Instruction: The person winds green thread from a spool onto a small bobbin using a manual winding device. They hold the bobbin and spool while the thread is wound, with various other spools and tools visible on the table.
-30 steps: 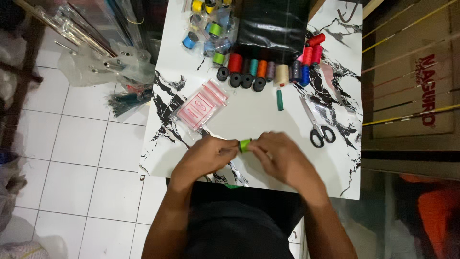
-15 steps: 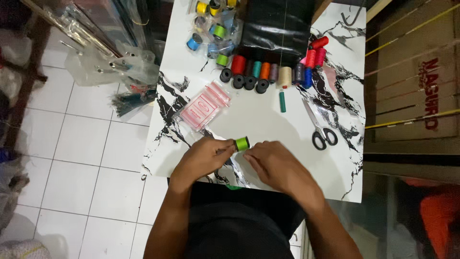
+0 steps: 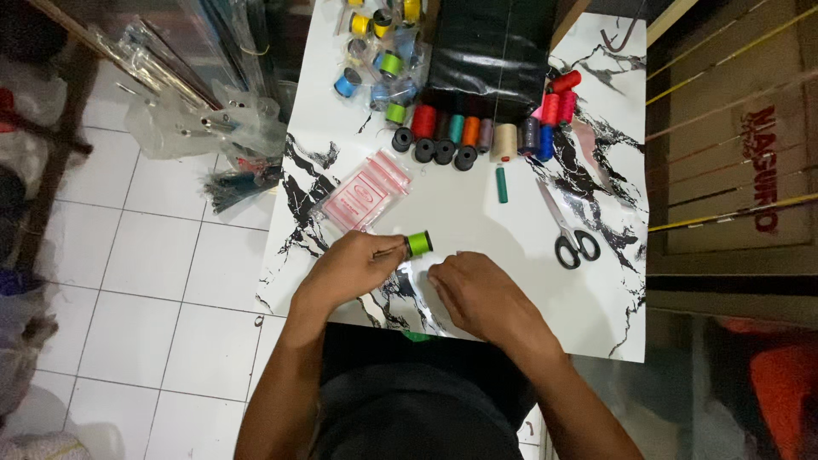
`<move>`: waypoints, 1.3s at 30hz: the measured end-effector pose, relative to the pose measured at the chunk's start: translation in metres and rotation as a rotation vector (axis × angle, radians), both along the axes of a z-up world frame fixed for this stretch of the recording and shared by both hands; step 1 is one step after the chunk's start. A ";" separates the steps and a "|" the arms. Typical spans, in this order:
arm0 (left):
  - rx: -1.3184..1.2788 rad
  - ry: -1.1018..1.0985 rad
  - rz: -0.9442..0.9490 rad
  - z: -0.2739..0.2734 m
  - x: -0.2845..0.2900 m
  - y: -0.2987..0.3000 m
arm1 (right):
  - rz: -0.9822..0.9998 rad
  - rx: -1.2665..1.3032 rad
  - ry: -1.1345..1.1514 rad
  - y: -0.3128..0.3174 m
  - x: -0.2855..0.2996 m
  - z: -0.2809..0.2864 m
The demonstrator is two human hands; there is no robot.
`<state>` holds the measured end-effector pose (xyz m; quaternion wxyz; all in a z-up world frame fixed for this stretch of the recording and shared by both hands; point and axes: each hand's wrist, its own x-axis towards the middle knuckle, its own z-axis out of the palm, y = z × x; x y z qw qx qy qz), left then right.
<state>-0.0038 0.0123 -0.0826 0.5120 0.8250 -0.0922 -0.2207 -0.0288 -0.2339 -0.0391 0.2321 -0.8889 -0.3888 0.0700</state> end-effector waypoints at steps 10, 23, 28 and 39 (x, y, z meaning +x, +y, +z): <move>-0.246 0.049 -0.121 0.022 -0.009 -0.007 | 0.020 0.144 -0.144 -0.021 0.042 -0.039; -0.097 0.082 -0.120 0.035 -0.009 -0.018 | -0.026 0.221 -0.118 -0.020 0.049 -0.019; -0.228 0.110 0.068 0.061 -0.003 -0.008 | 0.055 0.198 -0.027 -0.013 0.031 -0.020; -0.084 0.173 -0.033 0.055 -0.002 -0.009 | 0.052 0.050 -0.169 -0.024 0.055 -0.030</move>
